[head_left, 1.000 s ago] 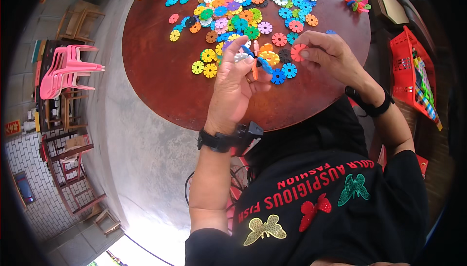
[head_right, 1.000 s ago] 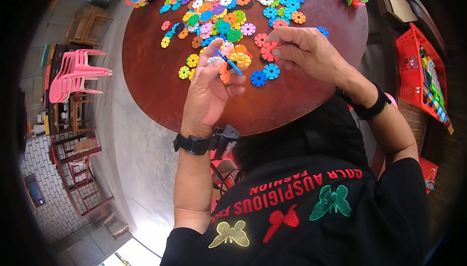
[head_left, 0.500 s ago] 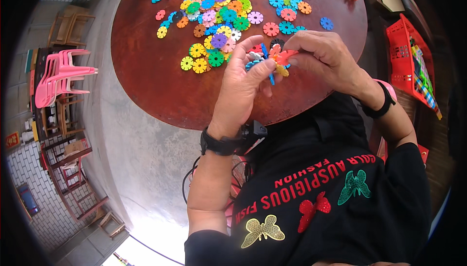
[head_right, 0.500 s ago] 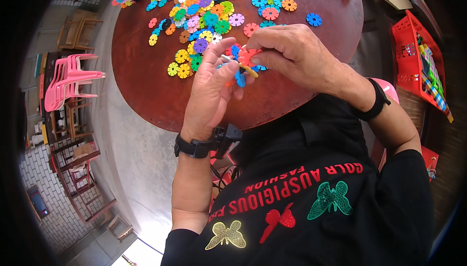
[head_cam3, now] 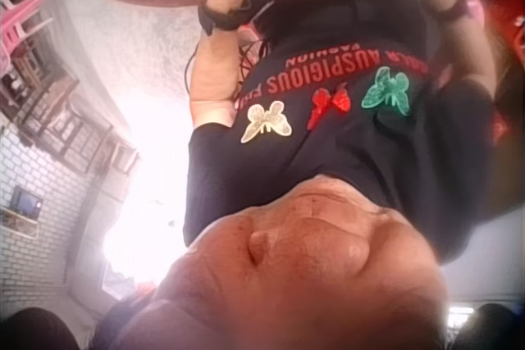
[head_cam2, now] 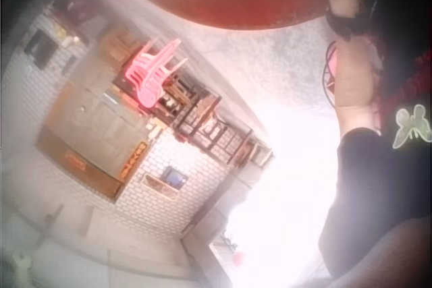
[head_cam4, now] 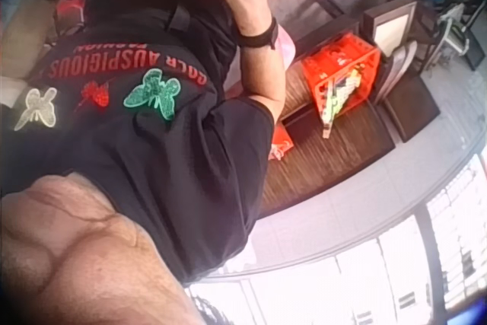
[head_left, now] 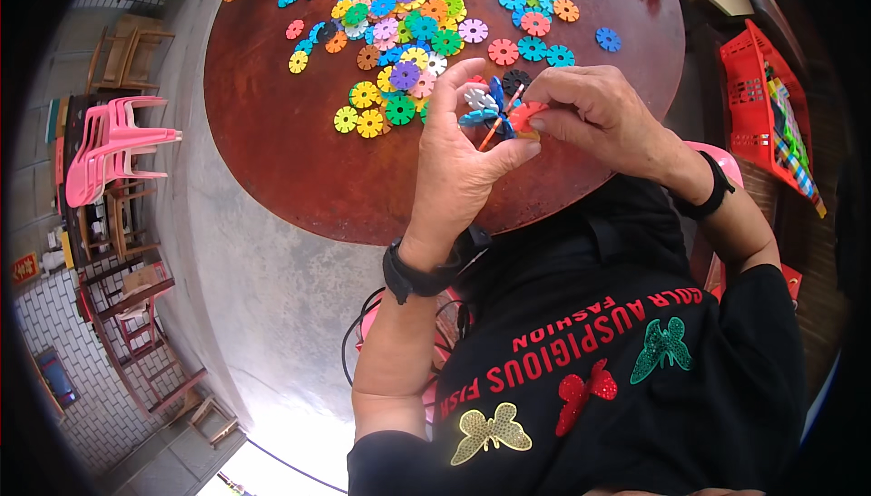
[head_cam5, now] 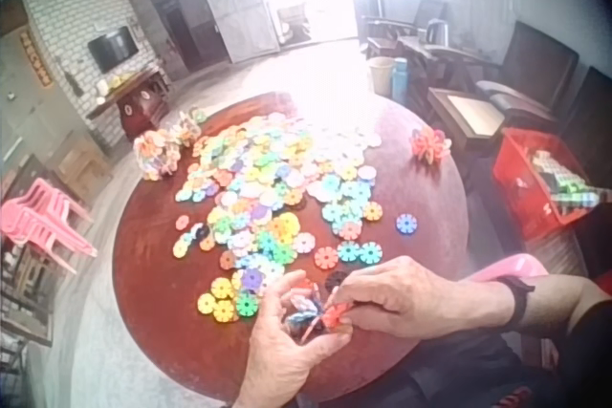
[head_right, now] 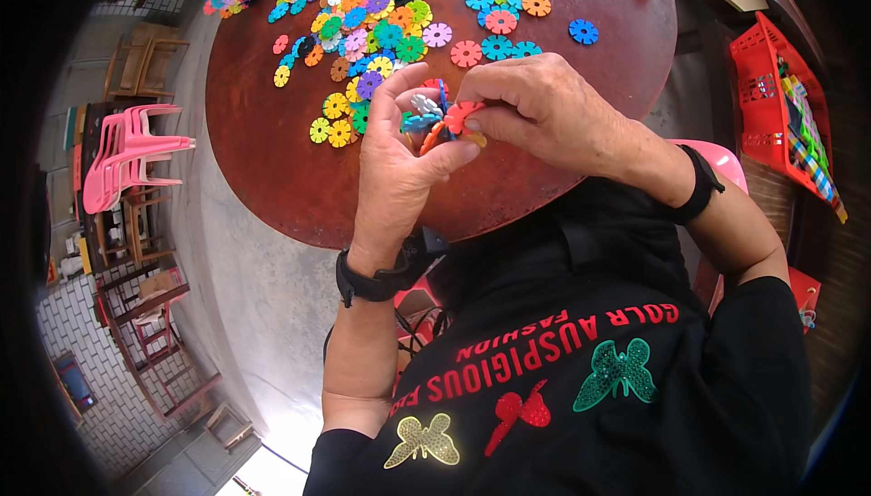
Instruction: Assembling a spherical structure from colorful snowflake-shaped plastic toy pieces.
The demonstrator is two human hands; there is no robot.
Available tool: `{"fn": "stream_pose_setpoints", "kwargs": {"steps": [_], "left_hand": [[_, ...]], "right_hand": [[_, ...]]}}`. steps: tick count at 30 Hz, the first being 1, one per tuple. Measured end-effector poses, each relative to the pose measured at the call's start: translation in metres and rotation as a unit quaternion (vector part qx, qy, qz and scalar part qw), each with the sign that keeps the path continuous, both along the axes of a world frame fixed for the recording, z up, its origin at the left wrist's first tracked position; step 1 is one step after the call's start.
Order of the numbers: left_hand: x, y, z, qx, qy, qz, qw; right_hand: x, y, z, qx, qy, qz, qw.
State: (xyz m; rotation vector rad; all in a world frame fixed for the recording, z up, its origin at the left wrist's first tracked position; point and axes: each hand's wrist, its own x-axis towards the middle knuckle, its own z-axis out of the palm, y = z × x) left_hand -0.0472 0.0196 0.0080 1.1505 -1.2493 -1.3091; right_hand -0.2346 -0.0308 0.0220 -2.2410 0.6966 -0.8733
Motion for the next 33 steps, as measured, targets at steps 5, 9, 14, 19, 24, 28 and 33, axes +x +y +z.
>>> {"fn": "stream_pose_setpoints", "kwargs": {"steps": [5,9,14,19,24,28,33], "left_hand": [[0.0,-0.001,-0.005,-0.009,0.055,-0.005,0.998],[0.002,0.0,-0.004,0.005,-0.028,0.005,1.0],[0.002,0.001,0.0,0.025,-0.038,0.004,0.999],[0.004,0.002,0.0,0.095,0.029,-0.009,0.995],[0.005,0.001,0.003,0.126,-0.007,-0.024,0.992],[0.0,0.001,-0.004,0.033,-0.044,0.006,0.998],[0.0,-0.001,-0.009,-0.068,-0.066,0.033,0.995]], "right_hand": [[-0.002,-0.002,0.001,0.031,0.012,-0.028,0.999],[-0.004,-0.004,-0.004,0.038,0.023,-0.016,0.999],[-0.003,-0.005,-0.009,0.027,-0.009,-0.016,0.999],[-0.004,-0.003,-0.004,0.064,0.039,-0.017,0.997],[-0.005,-0.005,-0.003,0.02,0.032,-0.001,0.999],[-0.005,-0.007,-0.005,-0.028,0.031,0.006,0.999],[-0.006,-0.008,-0.004,-0.041,0.043,0.002,0.998]]}}
